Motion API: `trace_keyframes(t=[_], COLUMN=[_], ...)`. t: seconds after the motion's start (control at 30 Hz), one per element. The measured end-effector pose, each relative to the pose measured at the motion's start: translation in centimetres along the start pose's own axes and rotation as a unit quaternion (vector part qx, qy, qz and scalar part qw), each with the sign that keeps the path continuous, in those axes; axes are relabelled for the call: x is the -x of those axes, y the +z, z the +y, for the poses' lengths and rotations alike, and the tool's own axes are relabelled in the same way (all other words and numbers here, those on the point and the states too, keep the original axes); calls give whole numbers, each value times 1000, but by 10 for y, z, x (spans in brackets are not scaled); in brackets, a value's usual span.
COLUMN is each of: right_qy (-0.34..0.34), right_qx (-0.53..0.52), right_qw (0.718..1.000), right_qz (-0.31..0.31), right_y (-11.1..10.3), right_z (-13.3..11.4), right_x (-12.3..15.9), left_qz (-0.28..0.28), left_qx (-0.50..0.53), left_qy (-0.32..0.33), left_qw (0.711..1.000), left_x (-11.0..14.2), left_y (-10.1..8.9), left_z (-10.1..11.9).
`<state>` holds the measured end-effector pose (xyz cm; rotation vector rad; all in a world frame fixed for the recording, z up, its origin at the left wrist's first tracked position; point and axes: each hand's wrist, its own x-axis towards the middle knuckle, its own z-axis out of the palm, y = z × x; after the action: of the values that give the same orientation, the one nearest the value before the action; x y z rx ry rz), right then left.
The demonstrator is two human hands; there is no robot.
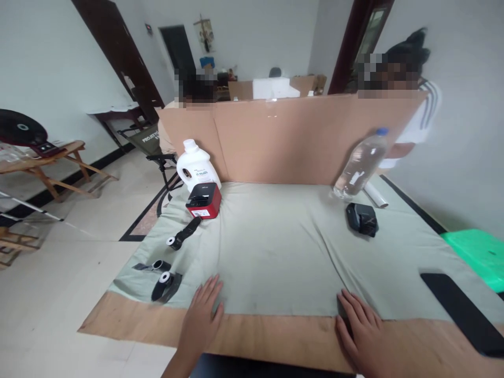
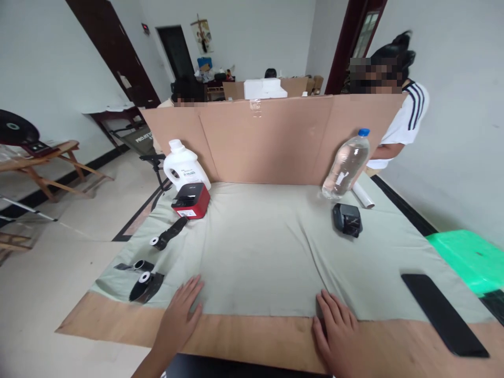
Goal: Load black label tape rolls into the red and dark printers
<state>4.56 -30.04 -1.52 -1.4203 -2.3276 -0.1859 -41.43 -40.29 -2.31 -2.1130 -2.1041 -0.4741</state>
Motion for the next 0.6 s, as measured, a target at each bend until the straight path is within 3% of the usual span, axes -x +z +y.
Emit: trace_keyframes(t=[0.23,0.4,0.53,0.6], right_qy=[27,12,33,93], right_qx=[5,3,-25,-22], right_qw=[999,998,996,995], right_qz=[-32,-58,-77,-7], right_y=[-10,-27,-38,-36], right_z=[-11,-17,11,40], right_x=[-3,-6,-48,-90], left_qz=[-40,-46,-41,-40], left_qx=[-29,-29,-30,-30], left_qy=[-18,-12,-15,-18], left_qw=[999,998,999,999], left_x=[0,4,7,7], left_y=[5,6,8,10], left_z=[0,-3,-5,-6])
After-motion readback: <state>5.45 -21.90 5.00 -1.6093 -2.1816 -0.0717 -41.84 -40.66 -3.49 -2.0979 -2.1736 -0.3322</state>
